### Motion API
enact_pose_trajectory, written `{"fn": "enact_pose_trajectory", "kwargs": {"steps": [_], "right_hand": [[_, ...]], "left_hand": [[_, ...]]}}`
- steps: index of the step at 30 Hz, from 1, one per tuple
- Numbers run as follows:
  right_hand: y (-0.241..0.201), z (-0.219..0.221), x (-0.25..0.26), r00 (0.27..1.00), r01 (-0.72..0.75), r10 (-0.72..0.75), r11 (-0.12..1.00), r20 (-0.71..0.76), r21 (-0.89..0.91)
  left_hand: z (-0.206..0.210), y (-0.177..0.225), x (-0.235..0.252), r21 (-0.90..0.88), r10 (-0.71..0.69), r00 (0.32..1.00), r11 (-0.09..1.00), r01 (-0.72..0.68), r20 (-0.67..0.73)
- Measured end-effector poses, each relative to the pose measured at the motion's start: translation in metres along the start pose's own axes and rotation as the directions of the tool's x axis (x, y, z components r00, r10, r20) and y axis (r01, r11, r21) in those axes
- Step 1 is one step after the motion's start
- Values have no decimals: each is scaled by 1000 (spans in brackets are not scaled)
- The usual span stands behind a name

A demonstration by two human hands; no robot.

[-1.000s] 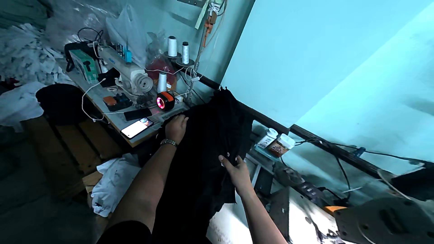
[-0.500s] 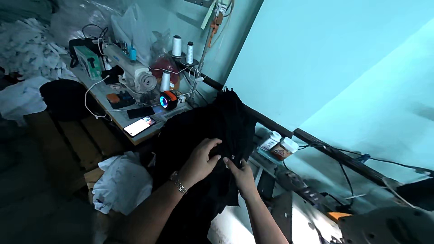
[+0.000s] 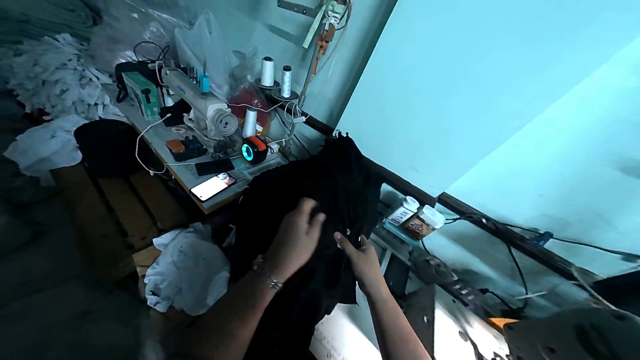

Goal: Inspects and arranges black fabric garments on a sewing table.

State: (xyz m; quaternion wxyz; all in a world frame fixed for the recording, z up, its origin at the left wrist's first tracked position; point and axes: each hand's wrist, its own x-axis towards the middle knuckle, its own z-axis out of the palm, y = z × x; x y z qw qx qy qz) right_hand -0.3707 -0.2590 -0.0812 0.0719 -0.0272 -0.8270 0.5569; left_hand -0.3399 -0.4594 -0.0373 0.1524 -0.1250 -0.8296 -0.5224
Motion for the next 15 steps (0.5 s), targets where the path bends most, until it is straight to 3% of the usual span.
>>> {"fn": "enact_pose_trajectory", "kwargs": {"steps": [3,5,8,12,15], "right_hand": [[-9,-6,-4,998,-50,47,997,38,57],[-14,-7,-6,993,-116,112,984,42,136],[-20,-7,-10,994,-93,88,993,71,75],[-17,-4,-3,993,22,-8,993,114,-118],[-16,-3,-4,992,59,-39,984,121,-170]], "left_hand": [[54,15,-10,62,158,952,982,-180,260],[78,16,-25,143,214,935,954,-262,283],[82,9,-38,46,234,950,968,-248,207],[78,-7,-40,-153,269,963,950,-271,-32],[74,-10,-42,-221,286,958,933,-283,-17]]}}
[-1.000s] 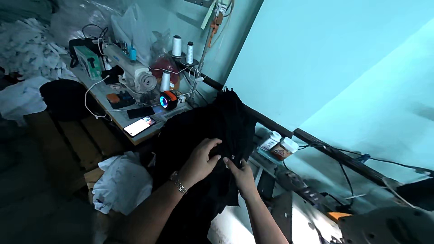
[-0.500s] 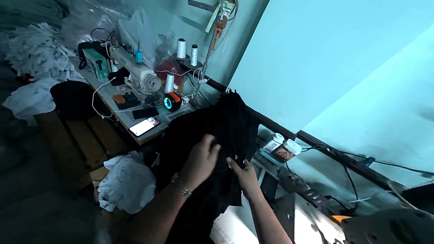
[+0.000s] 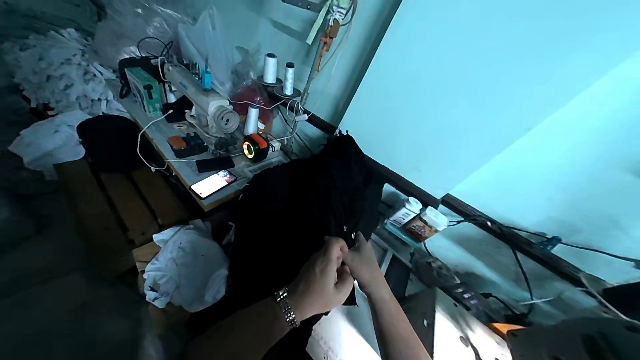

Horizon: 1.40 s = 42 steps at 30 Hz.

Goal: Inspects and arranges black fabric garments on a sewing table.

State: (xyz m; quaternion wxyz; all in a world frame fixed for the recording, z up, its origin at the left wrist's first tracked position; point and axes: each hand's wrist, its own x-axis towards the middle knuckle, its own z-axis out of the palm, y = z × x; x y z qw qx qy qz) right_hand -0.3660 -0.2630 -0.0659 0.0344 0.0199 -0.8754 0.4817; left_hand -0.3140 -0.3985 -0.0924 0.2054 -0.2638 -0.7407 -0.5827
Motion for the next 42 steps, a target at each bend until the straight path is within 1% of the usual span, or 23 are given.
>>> {"fn": "enact_pose_trajectory", "kwargs": {"steps": [2,3,4,6,7,9,10,12,14,15,17,20,23,27,28,30,31,33,34,35,39,41,42], "right_hand": [[4,2,-3,1000,6,-5,1000,-26,23],[5,3,-3,999,4,-2,999,-42,49],[5,4,-3,999,-3,6,998,-52,70],[7,5,-2,998,-21,26,995,-52,99],[8,6,-2,998,-24,30,995,-58,102],[9,7,0,996,-32,39,995,-74,95],[9,8,0,996,-37,44,995,-78,92],[8,7,0,996,-46,53,995,-78,89],[8,8,2,996,-37,45,994,-78,101],[9,8,2,996,-34,42,994,-76,109],[11,7,2,996,-36,45,992,-72,117],[13,8,3,996,-39,48,991,-70,126],[11,8,3,996,-36,46,992,-73,124],[11,9,1,995,-49,60,989,-75,138],[11,8,1,996,-50,60,988,-70,143],[11,8,1,997,-40,50,987,-63,153],[11,7,1,997,-35,45,987,-64,157],[11,8,1,997,-30,42,987,-69,161],[11,8,1,997,-30,42,986,-70,165],[11,8,1,996,-30,42,986,-72,167],[13,8,1,996,-30,43,986,-75,164],[13,8,1,996,-30,43,985,-73,170],[13,8,1,996,-30,43,984,-72,176]], "left_hand": [[-12,3,3,-154,-12,999,988,19,46],[-23,5,7,-209,-37,999,977,43,29],[-39,7,14,-210,-78,997,975,72,-21],[-74,-3,30,-60,-180,962,983,172,-204],[-91,-19,41,39,-210,932,972,231,-296],[-121,-64,62,229,-251,884,905,359,-394],[-131,-89,71,298,-289,865,854,426,-409],[-139,-132,85,393,-381,846,761,516,-373],[-136,-151,99,455,-466,821,683,571,-330],[-134,-153,106,476,-484,813,659,582,-324],[-128,-156,120,495,-464,822,656,570,-331],[-120,-163,133,530,-332,864,687,497,-380],[-112,-161,126,588,-134,899,714,379,-417],[-111,-139,110,613,-40,953,757,226,-302],[-111,-138,106,619,-45,956,754,222,-289],[-115,-142,97,613,-134,935,723,319,-328],[-120,-147,92,585,-207,906,706,399,-369],[-131,-156,82,466,-364,823,691,552,-435],[-136,-158,78,404,-425,787,688,602,-448],[-139,-158,76,367,-455,767,689,625,-451],[-141,-154,71,363,-355,781,735,573,-515],[-141,-155,67,336,-317,768,760,557,-556],[-143,-154,65,314,-323,758,766,561,-566]]}}
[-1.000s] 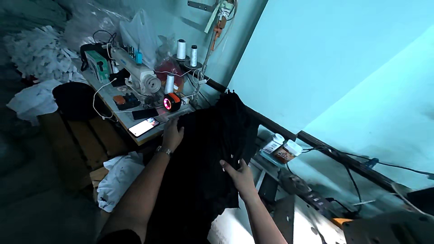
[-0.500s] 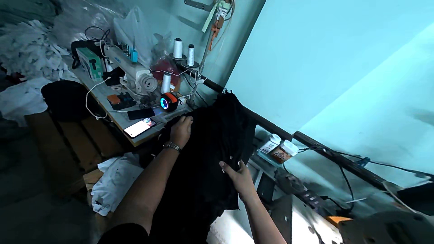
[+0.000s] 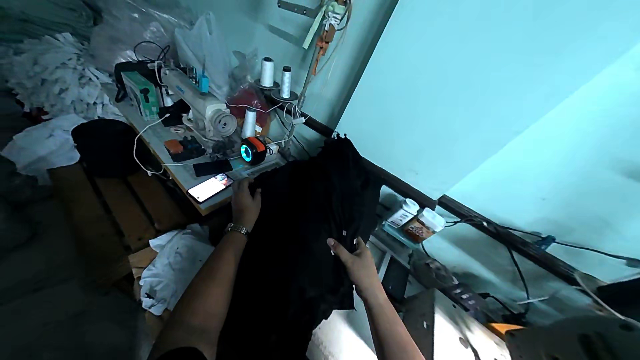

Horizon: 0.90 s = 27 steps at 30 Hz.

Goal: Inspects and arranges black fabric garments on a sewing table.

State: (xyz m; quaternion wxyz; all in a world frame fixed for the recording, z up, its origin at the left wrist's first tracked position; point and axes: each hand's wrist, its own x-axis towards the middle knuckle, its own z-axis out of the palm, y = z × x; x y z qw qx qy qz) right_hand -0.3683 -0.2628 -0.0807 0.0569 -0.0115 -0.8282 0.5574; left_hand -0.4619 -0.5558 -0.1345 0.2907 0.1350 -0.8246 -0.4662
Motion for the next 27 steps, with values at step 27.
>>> {"fn": "enact_pose_trajectory", "kwargs": {"steps": [27], "right_hand": [[14,-5,-3,1000,7,-5,997,-24,72]], "left_hand": [[5,166,-132,9,456,680,826,-563,574]]}}
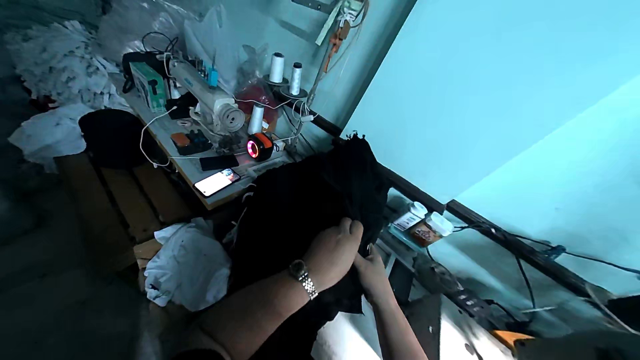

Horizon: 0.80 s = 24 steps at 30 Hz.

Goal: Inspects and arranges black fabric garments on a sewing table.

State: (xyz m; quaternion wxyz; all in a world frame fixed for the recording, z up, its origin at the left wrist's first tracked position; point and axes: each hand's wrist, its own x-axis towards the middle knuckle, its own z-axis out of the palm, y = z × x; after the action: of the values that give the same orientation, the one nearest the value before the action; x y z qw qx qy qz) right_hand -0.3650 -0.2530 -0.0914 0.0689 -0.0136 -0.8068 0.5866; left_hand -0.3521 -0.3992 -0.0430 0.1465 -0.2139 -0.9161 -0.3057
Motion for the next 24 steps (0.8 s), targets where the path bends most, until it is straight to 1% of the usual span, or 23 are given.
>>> {"fn": "enact_pose_trajectory", "kwargs": {"steps": [4,7,9,11,13,15,16,17,18,19,20,21,22,23,24], "right_hand": [[1,0,3,1000,10,-10,1000,-5,-1],[-14,-7,2,996,-70,68,997,55,44],[-26,-9,1,992,-117,115,993,58,33],[-37,-6,0,994,-100,104,992,45,-71],[-39,0,3,998,-46,53,981,34,-190],[-33,6,10,1000,-23,23,973,-3,-232],[-29,7,13,1000,-16,12,972,-18,-236],[-26,7,14,1000,-14,10,971,-21,-238],[-26,7,14,1000,-16,11,972,-22,-235],[-25,7,13,999,-20,13,974,-30,-227],[-26,7,12,999,-22,14,976,-41,-215],[-25,7,11,999,-23,13,979,-49,-201],[-25,7,10,999,-22,12,982,-53,-186],[-23,8,10,998,-18,8,985,-55,-174],[-23,8,10,998,-18,8,986,-55,-168]], "left_hand": [[13,-2,-18,104,70,995,993,-63,-67],[25,-3,-37,192,130,984,976,-105,-123],[29,0,-48,295,152,983,948,-116,-103],[35,5,-55,399,167,982,909,-121,-85],[40,12,-60,439,175,983,889,-131,-62],[40,15,-63,413,208,977,894,-173,-42],[39,13,-64,352,238,970,913,-208,-44],[35,9,-66,234,272,960,940,-249,-68],[29,2,-67,54,287,950,958,-283,-120],[21,-7,-68,-145,264,942,944,-296,-207],[11,-17,-68,-289,184,934,917,-276,-306],[-2,-28,-68,-355,68,917,909,-219,-393],[-13,-44,-66,-366,-58,890,922,-126,-452],[-20,-65,-64,-355,-179,850,935,-11,-496],[-21,-91,-60,-359,-298,809,926,116,-507]]}}
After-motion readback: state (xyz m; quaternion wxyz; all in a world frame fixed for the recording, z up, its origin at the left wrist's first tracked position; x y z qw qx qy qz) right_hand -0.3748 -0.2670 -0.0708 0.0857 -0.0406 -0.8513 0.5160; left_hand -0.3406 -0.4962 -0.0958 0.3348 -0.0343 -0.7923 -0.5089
